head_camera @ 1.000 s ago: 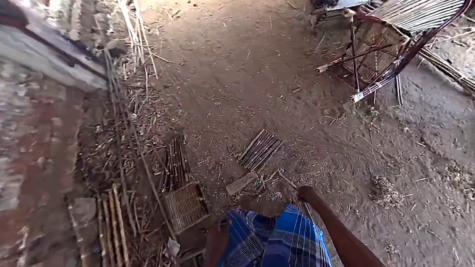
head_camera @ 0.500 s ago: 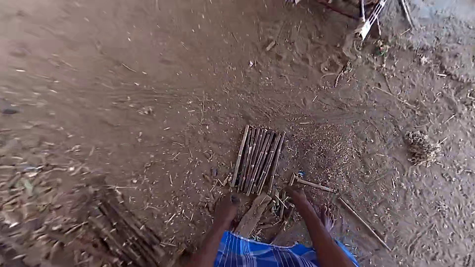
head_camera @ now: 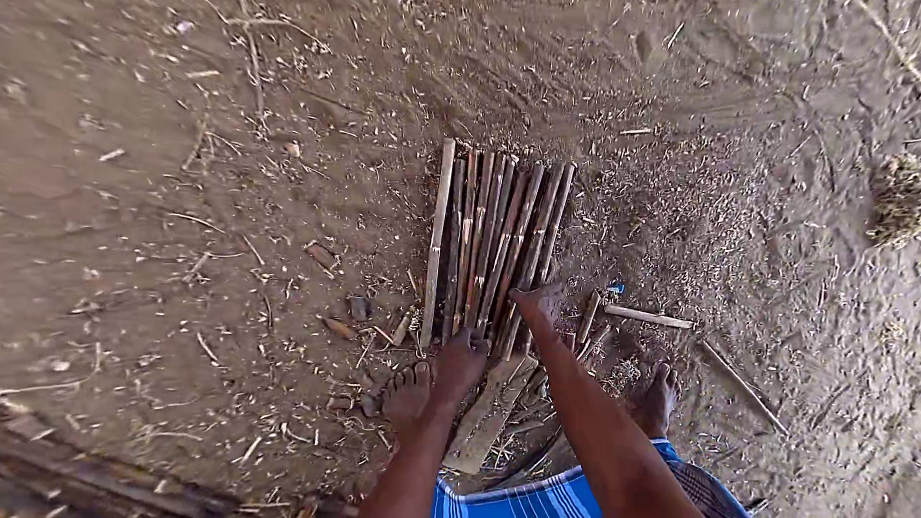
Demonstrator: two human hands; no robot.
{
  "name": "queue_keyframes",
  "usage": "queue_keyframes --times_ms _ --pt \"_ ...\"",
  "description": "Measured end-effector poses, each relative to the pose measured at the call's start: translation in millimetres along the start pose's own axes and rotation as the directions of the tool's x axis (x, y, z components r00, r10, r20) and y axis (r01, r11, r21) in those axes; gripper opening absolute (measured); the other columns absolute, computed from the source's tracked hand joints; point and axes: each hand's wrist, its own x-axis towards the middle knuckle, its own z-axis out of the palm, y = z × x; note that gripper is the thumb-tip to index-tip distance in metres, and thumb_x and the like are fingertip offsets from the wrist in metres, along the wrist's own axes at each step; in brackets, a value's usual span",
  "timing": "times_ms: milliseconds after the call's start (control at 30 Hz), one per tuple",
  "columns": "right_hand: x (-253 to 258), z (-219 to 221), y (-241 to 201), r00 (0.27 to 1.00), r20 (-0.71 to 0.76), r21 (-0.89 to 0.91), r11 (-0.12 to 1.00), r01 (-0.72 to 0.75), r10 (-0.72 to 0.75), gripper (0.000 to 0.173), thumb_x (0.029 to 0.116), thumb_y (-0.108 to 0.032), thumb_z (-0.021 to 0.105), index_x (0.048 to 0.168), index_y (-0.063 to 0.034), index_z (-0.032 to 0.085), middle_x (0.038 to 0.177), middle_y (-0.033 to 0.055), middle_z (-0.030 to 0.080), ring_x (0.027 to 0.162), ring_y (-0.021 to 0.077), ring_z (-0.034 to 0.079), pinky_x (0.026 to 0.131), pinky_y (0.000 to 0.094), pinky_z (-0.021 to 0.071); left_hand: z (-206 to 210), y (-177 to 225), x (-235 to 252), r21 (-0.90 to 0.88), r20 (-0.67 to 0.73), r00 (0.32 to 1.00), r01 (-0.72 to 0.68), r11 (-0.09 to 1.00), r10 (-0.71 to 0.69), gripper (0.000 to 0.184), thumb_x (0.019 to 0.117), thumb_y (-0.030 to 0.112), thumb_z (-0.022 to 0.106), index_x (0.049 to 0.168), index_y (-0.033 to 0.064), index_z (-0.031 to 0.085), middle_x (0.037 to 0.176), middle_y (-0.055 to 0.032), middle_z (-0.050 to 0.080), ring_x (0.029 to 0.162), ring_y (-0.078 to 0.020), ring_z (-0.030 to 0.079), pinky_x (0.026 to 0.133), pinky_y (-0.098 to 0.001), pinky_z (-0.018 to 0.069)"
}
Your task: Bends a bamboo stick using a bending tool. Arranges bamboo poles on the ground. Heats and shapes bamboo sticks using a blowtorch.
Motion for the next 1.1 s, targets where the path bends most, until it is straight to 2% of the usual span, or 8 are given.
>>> queue_keyframes --times_ms 133,233,333,667,800,867,1000,1100 --pt "2.9 5.1 8.5 1.000 -0.016 0.061 0.998 -0.003 0.004 0.100 0.0714 -0.047 0.086 0.146 -0.0003 0.040 0.137 0.0269 0.055 0.123 0.0403 0.060 0.095 0.0584 0.0530 7.7 -5.6 5.5 0.003 -0.007 1.000 0.014 1.000 -0.014 0.030 0.1043 0.029 0.060 0.125 0.0082 0.066 0.111 -0.0146 0.071 0.100 -0.0325 0.070 0.089 -0.0584 0.0552" --pt "9.2 8.9 20.5 0.998 0.025 0.057 0.997 0.053 -0.055 0.083 0.0779 -0.053 0.076 0.140 -0.0042 0.052 0.133 0.0235 0.060 0.121 0.0395 0.061 0.094 0.0607 0.0520 10.3 -9.5 9.5 0.018 0.006 0.999 0.038 0.999 -0.038 0.030 0.1046 0.030 0.059 0.125 0.0082 0.066 0.110 -0.0163 0.071 0.099 -0.0344 0.070 0.088 -0.0597 0.0552" --pt "12.1 6.4 20.0 0.994 0.095 0.128 0.990 0.050 -0.063 0.073 0.0813 -0.047 0.078 0.135 -0.0029 0.056 0.129 0.0247 0.061 0.119 0.0400 0.061 0.095 0.0605 0.0508 15.5 -9.5 13.9 0.012 0.001 0.999 0.052 0.999 -0.052 0.030 0.1044 0.031 0.060 0.124 0.0087 0.067 0.108 -0.0147 0.071 0.097 -0.0326 0.070 0.087 -0.0586 0.0555" --pt "0.1 10.9 10.7 0.992 0.129 0.286 0.957 -0.046 0.009 0.071 0.0769 -0.042 0.086 0.131 -0.0042 0.059 0.114 0.0219 0.069 0.108 0.0386 0.066 0.090 0.0595 0.0524 28.0 -2.9 22.8 -0.042 -0.008 0.995 0.098 0.994 -0.098 0.030 0.1048 0.031 0.060 0.124 0.0098 0.067 0.114 -0.0114 0.071 0.106 -0.0276 0.069 0.096 -0.0546 0.0532" --pt "2.4 16.4 3.9 0.989 0.148 0.297 0.953 -0.057 0.013 0.085 0.0766 -0.034 0.087 0.146 -0.0069 0.045 0.122 0.0240 0.066 0.112 0.0401 0.066 0.092 0.0596 0.0528 27.3 1.2 24.0 0.024 -0.132 0.987 0.097 0.995 -0.093 0.030 0.1047 0.031 0.059 0.124 0.0099 0.066 0.113 -0.0119 0.071 0.107 -0.0305 0.068 0.095 -0.0570 0.0531" --pt "-0.2 17.2 3.0 0.992 0.128 0.276 0.960 -0.049 0.014 0.085 0.0765 -0.035 0.086 0.146 -0.0077 0.046 0.122 0.0235 0.066 0.111 0.0401 0.066 0.091 0.0601 0.0530 27.1 5.4 24.5 0.038 -0.161 0.982 0.106 0.994 -0.098 0.032 0.1046 0.031 0.059 0.128 0.0094 0.064 0.114 -0.0114 0.071 0.107 -0.0303 0.069 0.095 -0.0566 0.0536" --pt "-2.4 13.7 -1.1 0.991 0.135 0.247 0.967 -0.056 0.023 0.077 0.0777 -0.037 0.085 0.139 -0.0065 0.051 0.119 0.0226 0.067 0.111 0.0393 0.066 0.091 0.0594 0.0526 33.4 16.0 33.3 0.050 -0.297 0.954 0.066 0.997 -0.048 0.042 0.1013 0.027 0.065 0.136 0.0047 0.056 0.128 -0.0180 0.065 0.112 -0.0339 0.067 0.097 -0.0547 0.0535" --pt "8.5 15.9 12.2 0.979 0.200 0.452 0.889 -0.072 -0.022 0.076 0.0717 -0.031 0.088 0.134 -0.0040 0.054 0.113 0.0231 0.067 0.104 0.0383 0.066 0.086 0.0600 0.0534 34.2 22.0 41.3 0.063 -0.359 0.933 0.040 0.997 -0.014 0.051 0.0993 0.029 0.068 0.141 0.0035 0.052 0.138 -0.0213 0.058 0.123 -0.0363 0.061 0.104 -0.0537 0.0511"
